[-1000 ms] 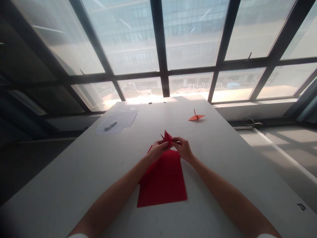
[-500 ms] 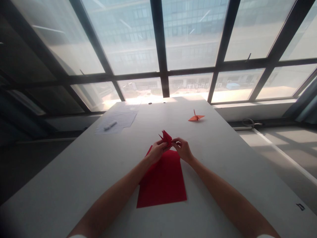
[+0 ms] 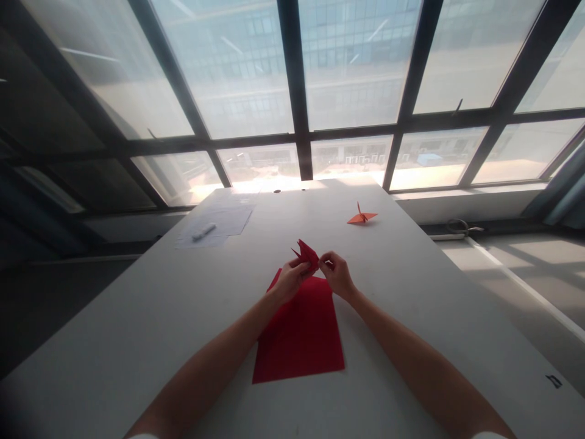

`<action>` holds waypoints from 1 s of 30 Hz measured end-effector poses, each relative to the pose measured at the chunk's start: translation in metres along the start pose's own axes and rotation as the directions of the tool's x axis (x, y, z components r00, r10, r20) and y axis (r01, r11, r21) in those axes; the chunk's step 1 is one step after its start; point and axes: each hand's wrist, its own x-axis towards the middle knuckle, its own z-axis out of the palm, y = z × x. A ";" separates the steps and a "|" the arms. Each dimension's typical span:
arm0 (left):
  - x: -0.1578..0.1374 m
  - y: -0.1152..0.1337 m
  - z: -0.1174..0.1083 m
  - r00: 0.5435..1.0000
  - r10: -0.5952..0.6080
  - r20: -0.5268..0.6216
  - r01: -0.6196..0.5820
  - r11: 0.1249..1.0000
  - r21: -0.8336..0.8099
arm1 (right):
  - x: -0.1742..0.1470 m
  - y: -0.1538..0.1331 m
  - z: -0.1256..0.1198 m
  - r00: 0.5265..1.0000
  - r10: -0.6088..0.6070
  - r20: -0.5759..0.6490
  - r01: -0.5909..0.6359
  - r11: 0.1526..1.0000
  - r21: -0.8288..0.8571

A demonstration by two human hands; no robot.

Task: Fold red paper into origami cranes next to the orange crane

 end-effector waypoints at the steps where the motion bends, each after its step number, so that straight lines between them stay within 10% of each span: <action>1: 0.000 0.000 0.000 1.000 0.001 -0.001 -0.001 1.000 0.008 | 0.000 0.000 0.001 1.000 0.004 -0.017 -0.004 1.000 0.016; 18: -0.010 0.013 0.004 0.982 -0.024 0.189 0.021 1.000 0.020 | -0.004 -0.005 0.003 0.984 0.180 0.017 -0.180 0.962 0.206; 30: -0.007 0.002 0.000 0.995 0.052 0.085 -0.067 0.982 0.177 | -0.010 -0.008 0.012 0.995 0.102 0.007 -0.102 0.993 -0.052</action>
